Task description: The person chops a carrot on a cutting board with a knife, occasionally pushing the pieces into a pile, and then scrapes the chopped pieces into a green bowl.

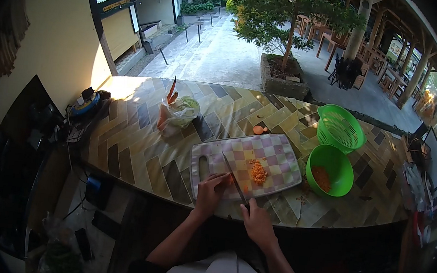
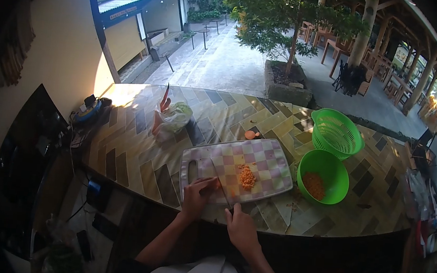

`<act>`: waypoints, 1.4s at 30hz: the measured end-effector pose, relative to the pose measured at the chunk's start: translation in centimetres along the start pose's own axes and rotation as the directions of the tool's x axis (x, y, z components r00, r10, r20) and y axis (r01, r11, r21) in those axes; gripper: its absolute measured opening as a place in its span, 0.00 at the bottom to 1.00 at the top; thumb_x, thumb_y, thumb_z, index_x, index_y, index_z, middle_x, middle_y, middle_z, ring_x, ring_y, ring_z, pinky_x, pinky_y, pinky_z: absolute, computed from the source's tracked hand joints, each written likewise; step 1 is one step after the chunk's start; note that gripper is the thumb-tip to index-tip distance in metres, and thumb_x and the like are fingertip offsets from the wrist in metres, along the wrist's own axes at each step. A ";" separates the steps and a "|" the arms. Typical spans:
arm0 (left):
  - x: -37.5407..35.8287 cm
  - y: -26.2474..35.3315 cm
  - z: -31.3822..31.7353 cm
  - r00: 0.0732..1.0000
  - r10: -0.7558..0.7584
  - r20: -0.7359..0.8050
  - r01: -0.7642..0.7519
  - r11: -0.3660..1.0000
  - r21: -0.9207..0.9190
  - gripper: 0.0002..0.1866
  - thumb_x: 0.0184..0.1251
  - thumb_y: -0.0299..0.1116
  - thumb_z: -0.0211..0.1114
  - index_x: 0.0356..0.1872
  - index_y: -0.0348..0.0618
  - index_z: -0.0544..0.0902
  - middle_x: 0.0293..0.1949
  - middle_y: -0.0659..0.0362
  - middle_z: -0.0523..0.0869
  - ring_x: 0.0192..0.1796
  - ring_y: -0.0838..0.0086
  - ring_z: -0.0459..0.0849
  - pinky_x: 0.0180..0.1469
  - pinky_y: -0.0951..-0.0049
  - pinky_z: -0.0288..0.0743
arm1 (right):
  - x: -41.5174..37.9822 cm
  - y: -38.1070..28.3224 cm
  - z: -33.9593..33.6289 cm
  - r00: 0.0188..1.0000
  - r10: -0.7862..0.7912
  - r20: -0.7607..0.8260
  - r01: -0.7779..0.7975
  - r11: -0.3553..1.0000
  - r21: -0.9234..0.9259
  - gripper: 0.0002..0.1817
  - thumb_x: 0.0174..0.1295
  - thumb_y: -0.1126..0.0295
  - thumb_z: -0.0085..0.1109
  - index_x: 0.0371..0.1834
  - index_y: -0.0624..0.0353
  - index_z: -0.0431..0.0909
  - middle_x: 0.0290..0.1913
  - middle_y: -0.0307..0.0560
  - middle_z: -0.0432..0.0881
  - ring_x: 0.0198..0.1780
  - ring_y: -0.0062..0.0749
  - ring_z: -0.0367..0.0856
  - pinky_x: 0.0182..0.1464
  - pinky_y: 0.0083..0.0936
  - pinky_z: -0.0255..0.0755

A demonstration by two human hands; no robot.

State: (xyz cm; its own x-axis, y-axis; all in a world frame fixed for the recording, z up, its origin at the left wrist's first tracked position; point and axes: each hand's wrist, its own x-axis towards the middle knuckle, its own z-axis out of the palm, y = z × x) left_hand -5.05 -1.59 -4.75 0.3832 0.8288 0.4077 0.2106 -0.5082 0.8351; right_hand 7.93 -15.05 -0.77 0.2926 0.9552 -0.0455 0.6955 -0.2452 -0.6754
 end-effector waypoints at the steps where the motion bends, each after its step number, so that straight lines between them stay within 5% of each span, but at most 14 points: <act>1: 0.0 0.0 0.0 1.000 -0.002 0.000 0.002 1.000 0.004 0.15 0.66 0.28 0.64 0.51 0.34 0.86 0.50 0.45 0.88 0.53 0.54 0.86 0.56 0.64 0.78 | 0.1 0.0 0.1 1.000 -0.003 0.001 0.003 1.000 0.003 0.19 0.76 0.57 0.46 0.43 0.67 0.69 0.28 0.69 0.81 0.36 0.68 0.81 0.38 0.58 0.72; 22: 0.2 -0.2 0.1 0.999 0.028 -0.017 -0.027 0.997 0.067 0.14 0.64 0.25 0.63 0.51 0.35 0.86 0.50 0.46 0.88 0.55 0.53 0.85 0.57 0.63 0.78 | 2.6 -0.8 -0.6 0.983 0.067 0.170 -0.086 0.991 0.106 0.19 0.76 0.60 0.46 0.44 0.70 0.69 0.36 0.75 0.81 0.46 0.72 0.78 0.46 0.59 0.69; 25: 0.3 -0.2 0.0 1.000 0.026 -0.012 -0.025 0.997 0.074 0.15 0.64 0.24 0.63 0.51 0.35 0.86 0.50 0.46 0.88 0.55 0.53 0.85 0.57 0.63 0.78 | 3.3 -1.4 -0.7 0.975 0.101 0.196 -0.120 0.989 0.088 0.20 0.75 0.59 0.48 0.45 0.72 0.70 0.39 0.77 0.80 0.48 0.72 0.77 0.48 0.53 0.70; 31: -0.2 -0.8 0.0 0.999 0.049 -0.015 -0.048 0.996 0.075 0.15 0.63 0.23 0.63 0.51 0.34 0.86 0.50 0.46 0.88 0.54 0.54 0.86 0.57 0.63 0.78 | 5.2 0.3 2.5 0.988 0.071 0.135 -0.076 0.996 0.036 0.18 0.74 0.61 0.49 0.44 0.72 0.70 0.40 0.76 0.81 0.50 0.73 0.77 0.51 0.58 0.70; 42: -0.1 -0.2 0.1 0.999 0.022 -0.031 -0.021 1.000 0.005 0.17 0.60 0.18 0.64 0.52 0.35 0.86 0.48 0.48 0.88 0.51 0.57 0.87 0.55 0.65 0.80 | 0.9 0.6 -1.5 0.970 0.134 0.202 -0.128 0.991 -0.041 0.19 0.74 0.58 0.49 0.45 0.70 0.70 0.39 0.75 0.80 0.47 0.72 0.77 0.48 0.56 0.69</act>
State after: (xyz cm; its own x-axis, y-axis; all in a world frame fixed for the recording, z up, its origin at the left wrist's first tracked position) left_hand -5.05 -1.56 -5.01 0.3600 0.8244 0.4368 0.2069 -0.5270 0.8243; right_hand 9.58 -14.58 -0.14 0.2442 0.9275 -0.2832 0.6786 -0.3720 -0.6333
